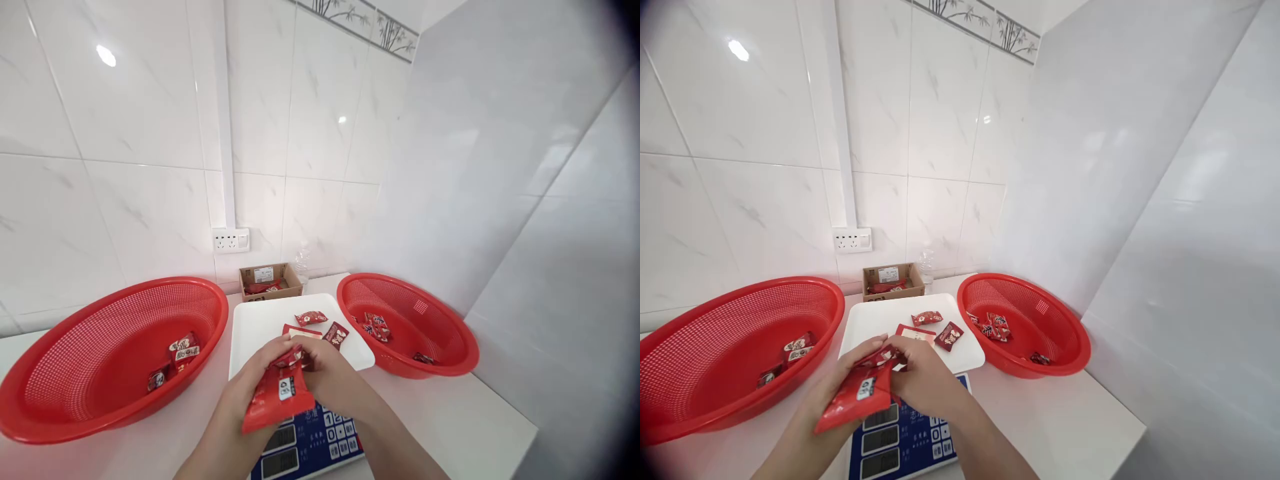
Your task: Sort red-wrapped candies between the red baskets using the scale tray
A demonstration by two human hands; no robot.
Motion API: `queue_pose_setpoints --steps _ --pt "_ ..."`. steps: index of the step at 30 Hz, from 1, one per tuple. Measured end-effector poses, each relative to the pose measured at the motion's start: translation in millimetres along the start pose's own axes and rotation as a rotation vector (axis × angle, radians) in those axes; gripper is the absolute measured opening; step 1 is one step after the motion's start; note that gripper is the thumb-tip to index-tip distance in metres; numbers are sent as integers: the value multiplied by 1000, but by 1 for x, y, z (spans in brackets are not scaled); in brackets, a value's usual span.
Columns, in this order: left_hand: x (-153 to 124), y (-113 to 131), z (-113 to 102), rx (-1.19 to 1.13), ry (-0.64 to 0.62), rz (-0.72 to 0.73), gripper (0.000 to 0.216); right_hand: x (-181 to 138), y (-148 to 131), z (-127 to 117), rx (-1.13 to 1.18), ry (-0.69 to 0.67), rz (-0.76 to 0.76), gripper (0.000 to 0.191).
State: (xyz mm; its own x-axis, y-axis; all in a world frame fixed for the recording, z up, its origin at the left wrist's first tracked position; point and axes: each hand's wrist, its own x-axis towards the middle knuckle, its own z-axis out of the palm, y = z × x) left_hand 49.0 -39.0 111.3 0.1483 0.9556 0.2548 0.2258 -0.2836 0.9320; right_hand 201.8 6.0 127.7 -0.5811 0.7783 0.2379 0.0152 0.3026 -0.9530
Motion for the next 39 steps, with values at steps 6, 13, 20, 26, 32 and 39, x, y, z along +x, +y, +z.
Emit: queue_pose_setpoints --steps 6,13,20,26,32,39 --pt "-1 -2 -1 -75 282 -52 43 -2 7 -25 -201 189 84 30" --pt "8 4 5 25 373 -115 46 -4 19 -77 -467 461 98 29" --pt "31 22 19 102 375 12 33 -7 24 -88 -640 324 179 33" --pt "29 15 21 117 451 8 35 -5 37 -95 -711 216 278 31" --pt "28 14 20 76 431 -13 32 8 47 -66 -763 -38 185 23" --pt "31 10 19 104 394 16 30 16 58 -75 -812 213 103 37"
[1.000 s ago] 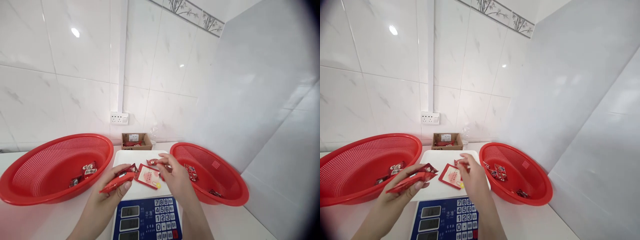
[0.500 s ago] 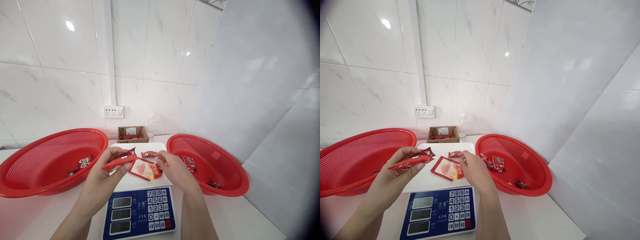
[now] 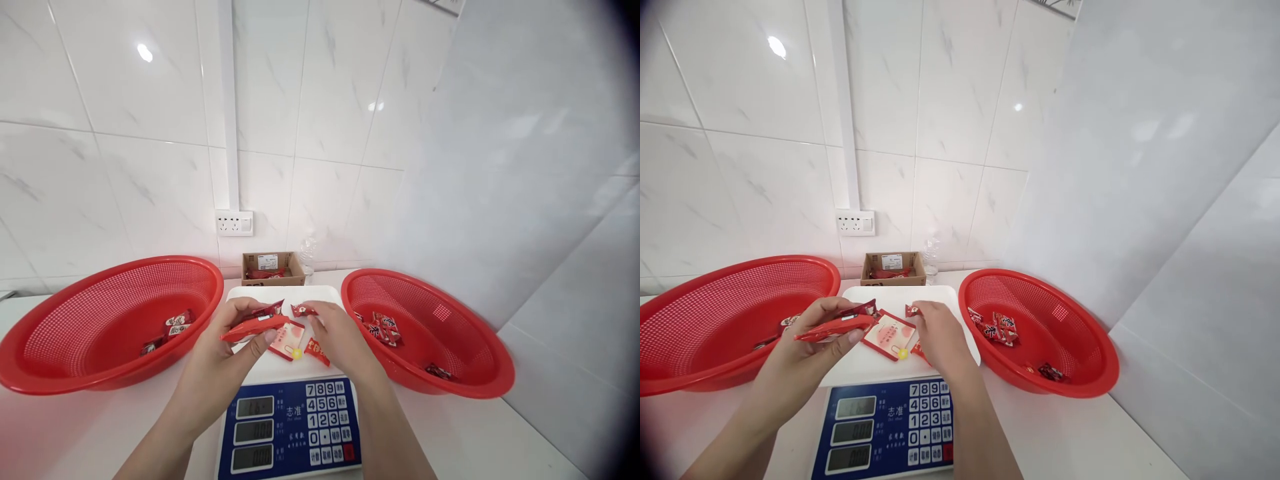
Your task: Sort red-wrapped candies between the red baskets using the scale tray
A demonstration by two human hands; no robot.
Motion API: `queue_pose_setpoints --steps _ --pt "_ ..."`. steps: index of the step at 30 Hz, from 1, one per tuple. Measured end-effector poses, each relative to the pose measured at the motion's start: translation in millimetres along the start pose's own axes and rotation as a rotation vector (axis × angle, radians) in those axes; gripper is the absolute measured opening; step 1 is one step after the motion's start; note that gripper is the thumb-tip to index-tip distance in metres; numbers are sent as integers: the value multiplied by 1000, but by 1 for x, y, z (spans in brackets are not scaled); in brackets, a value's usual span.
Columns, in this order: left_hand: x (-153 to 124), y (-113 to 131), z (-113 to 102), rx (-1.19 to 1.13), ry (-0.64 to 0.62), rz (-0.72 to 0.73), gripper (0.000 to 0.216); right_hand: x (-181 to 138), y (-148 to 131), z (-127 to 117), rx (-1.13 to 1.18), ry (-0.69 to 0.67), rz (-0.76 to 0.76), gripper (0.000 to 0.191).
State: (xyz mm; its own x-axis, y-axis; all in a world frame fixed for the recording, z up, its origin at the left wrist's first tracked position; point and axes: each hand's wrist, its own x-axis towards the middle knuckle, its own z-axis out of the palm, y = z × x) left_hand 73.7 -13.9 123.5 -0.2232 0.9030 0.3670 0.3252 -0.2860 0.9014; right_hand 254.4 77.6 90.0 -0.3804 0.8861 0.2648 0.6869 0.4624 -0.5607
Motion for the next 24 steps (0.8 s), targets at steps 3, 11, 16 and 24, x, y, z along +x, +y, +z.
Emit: queue_pose_setpoints --steps 3,11,16,24 --pt "1 -1 -1 -13 0 -5 31 3 6 3 -51 -55 23 44" --pt "1 0 -1 7 -76 27 26 -8 -5 -9 76 -17 33 43" --pt "0 0 2 -150 -274 -73 27 -26 -27 -34 436 -106 -64 44" --pt "1 -4 7 -177 -309 -39 27 -33 -32 -35 543 38 -124 19"
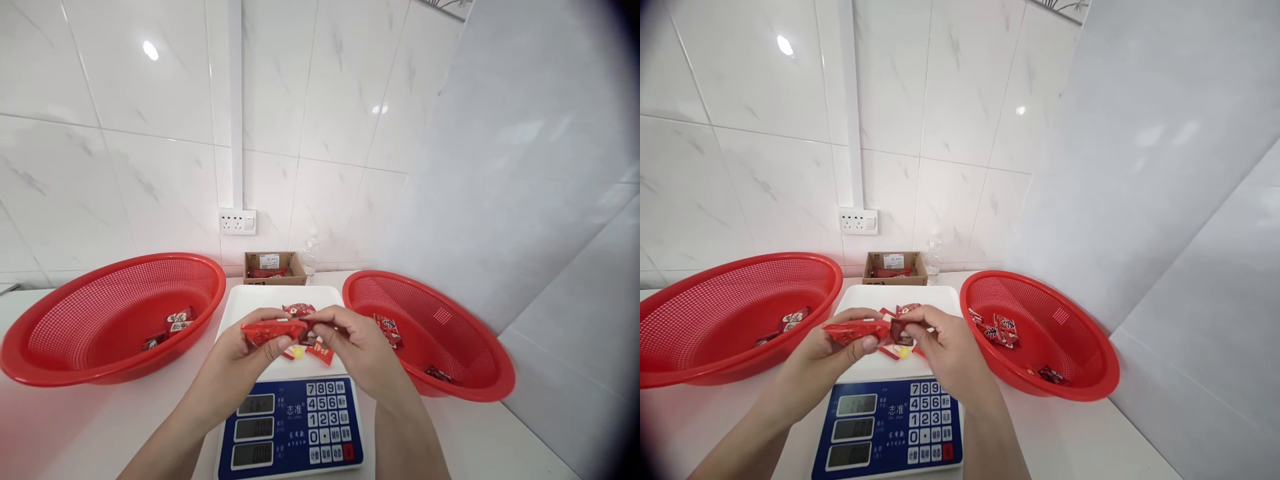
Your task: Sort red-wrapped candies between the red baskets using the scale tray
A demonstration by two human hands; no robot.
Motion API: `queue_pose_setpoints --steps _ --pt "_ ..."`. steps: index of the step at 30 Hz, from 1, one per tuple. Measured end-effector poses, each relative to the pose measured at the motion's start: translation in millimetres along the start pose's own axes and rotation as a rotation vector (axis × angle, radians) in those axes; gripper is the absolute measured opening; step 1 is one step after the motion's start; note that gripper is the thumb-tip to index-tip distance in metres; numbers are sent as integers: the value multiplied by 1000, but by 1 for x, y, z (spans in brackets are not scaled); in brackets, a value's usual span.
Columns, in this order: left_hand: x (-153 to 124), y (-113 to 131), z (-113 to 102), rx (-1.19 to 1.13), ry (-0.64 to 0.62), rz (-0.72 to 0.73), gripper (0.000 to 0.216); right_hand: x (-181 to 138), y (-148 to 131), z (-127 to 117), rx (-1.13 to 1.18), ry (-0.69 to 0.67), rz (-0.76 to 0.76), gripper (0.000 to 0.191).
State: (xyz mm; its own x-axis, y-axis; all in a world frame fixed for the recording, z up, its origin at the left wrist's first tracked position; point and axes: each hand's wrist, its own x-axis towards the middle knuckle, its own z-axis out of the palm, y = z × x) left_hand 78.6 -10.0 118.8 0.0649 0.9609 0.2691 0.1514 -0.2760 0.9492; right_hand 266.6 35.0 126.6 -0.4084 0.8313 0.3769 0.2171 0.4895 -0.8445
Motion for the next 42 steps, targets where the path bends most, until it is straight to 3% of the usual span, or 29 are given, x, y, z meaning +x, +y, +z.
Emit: queue_pose_setpoints --steps 4,6,13,18,25,33,42 --pt "1 -3 -6 164 203 53 31 5 13 -11 -145 338 67 20" --pt "0 -3 -7 186 236 51 34 7 18 -16 -191 410 107 21" --pt "-2 -4 -4 161 256 46 29 12 18 -13 -313 345 144 23" --pt "1 -7 -5 315 167 47 15 12 18 -11 -328 338 142 24" --pt "4 -15 -3 622 36 129 25 11 18 -11 -326 338 129 23" --pt "-1 -14 -4 788 -15 37 26 11 16 -11 -328 322 124 24" --pt "-5 -9 0 904 -144 94 37 11 17 -11 -297 299 125 22"
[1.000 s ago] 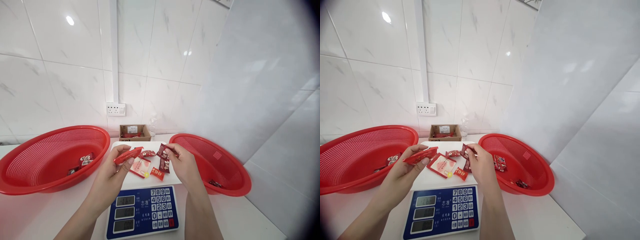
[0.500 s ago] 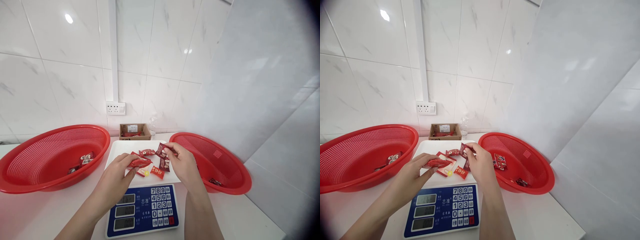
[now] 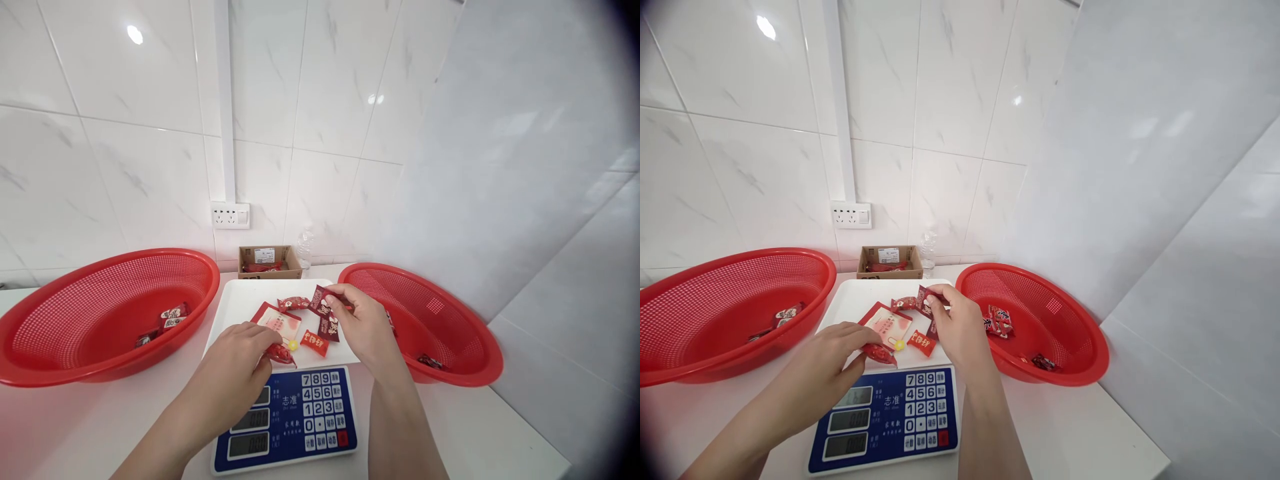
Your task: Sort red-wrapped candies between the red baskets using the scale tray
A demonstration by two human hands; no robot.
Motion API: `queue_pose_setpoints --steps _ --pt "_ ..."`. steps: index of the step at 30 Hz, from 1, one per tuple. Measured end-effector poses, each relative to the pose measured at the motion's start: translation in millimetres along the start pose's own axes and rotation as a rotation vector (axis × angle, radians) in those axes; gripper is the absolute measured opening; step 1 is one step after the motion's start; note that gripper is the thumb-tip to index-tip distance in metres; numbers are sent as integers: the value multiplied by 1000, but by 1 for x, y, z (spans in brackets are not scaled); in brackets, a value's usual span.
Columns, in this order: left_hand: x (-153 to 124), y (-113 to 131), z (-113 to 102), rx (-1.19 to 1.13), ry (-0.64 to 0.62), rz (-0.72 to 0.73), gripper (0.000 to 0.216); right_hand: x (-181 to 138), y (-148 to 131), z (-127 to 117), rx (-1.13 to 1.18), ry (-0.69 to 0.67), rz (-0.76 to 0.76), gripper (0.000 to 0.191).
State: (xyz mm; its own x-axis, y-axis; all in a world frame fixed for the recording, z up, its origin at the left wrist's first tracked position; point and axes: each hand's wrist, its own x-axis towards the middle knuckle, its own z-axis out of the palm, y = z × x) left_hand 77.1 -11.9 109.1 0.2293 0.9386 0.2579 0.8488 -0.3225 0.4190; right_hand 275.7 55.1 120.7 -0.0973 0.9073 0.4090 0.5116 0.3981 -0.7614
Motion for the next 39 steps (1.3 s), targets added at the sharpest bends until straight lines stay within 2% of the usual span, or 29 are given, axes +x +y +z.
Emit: queue_pose_setpoints --steps 9,13,19,24,31,35,39 --pt "8 -8 17 76 -34 67 47 -1 0 1 23 -7 3 22" --pt "10 -10 24 40 -28 80 47 0 1 2 34 -6 -2 22" --pt "9 -8 26 2 -82 78 41 0 0 2 31 15 -14 23" --pt "10 -8 26 -6 -81 82 39 -1 -2 1 47 28 -9 23" --pt "19 -15 32 171 -93 -70 47 -1 0 1 56 19 -14 23" --pt "22 -25 33 101 -125 -94 61 -1 1 2 48 17 -15 23" --pt "23 -32 29 76 -149 -112 60 0 1 2 36 20 -9 22"
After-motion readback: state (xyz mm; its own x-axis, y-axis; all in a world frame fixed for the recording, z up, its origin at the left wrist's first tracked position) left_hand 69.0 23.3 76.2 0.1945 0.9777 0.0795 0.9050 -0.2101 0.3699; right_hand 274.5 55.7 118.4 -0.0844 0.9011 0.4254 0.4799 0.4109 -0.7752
